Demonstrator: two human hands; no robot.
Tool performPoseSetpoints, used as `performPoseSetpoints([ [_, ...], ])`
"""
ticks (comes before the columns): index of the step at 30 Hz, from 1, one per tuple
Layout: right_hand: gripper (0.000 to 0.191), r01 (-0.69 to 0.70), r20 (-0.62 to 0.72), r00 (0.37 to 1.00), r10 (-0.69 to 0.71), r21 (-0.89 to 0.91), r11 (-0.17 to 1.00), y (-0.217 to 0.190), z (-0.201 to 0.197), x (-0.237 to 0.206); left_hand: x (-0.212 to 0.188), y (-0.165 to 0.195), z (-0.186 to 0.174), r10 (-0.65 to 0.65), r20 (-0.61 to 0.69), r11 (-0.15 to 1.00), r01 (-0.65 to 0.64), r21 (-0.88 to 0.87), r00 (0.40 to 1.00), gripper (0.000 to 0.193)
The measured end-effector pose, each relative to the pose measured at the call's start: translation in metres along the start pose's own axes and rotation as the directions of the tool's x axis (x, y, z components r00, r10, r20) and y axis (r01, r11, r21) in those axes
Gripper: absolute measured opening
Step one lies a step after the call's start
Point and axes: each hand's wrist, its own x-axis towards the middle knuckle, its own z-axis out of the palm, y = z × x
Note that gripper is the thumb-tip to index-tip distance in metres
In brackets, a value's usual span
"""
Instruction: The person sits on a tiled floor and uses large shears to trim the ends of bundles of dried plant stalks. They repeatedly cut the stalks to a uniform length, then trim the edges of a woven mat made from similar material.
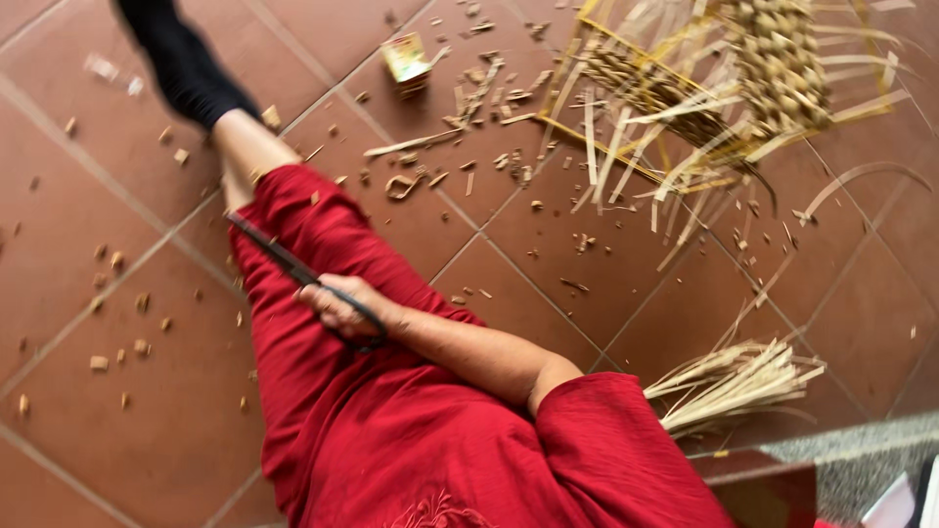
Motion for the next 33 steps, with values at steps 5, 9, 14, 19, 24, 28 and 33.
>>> performPoseSetpoints([
  [5,0.030,0.081,0.000,0.997,-0.083,-0.173,0.982,-0.004,-0.006,-0.025,0.045,0.075,0.041,0.295,0.094,0.948,-0.279,-0.150,0.951,0.047],
  [9,0.031,0.117,0.037,0.993,-0.115,-0.056,0.991,-0.009,-0.008,-0.049,0.052,0.106,0.053,0.481,0.160,0.863,-0.434,-0.258,0.862,0.044],
  [14,0.028,0.484,0.120,0.875,-0.469,-0.249,0.839,-0.010,-0.011,-0.096,0.059,0.144,0.070,0.644,0.226,0.751,-0.548,-0.369,0.731,0.041],
  [19,0.034,0.439,0.043,0.895,-0.444,-0.258,0.860,-0.016,-0.010,-0.152,0.060,0.201,0.085,0.739,0.298,0.668,-0.597,-0.445,0.604,0.039],
  [24,0.036,0.480,-0.035,0.872,-0.488,-0.132,0.867,-0.029,-0.015,-0.190,0.051,0.264,0.119,0.791,0.339,0.609,-0.610,-0.506,0.509,0.036],
  [28,0.035,0.490,-0.004,0.871,-0.491,0.075,0.869,-0.038,-0.016,-0.225,0.048,0.288,0.130,0.811,0.374,0.585,-0.605,-0.540,0.450,0.033],
  [33,0.046,0.533,-0.187,0.828,-0.529,-0.034,0.846,-0.061,-0.049,-0.266,0.042,0.314,0.146,0.838,0.414,0.545,-0.593,-0.593,0.356,0.031],
])
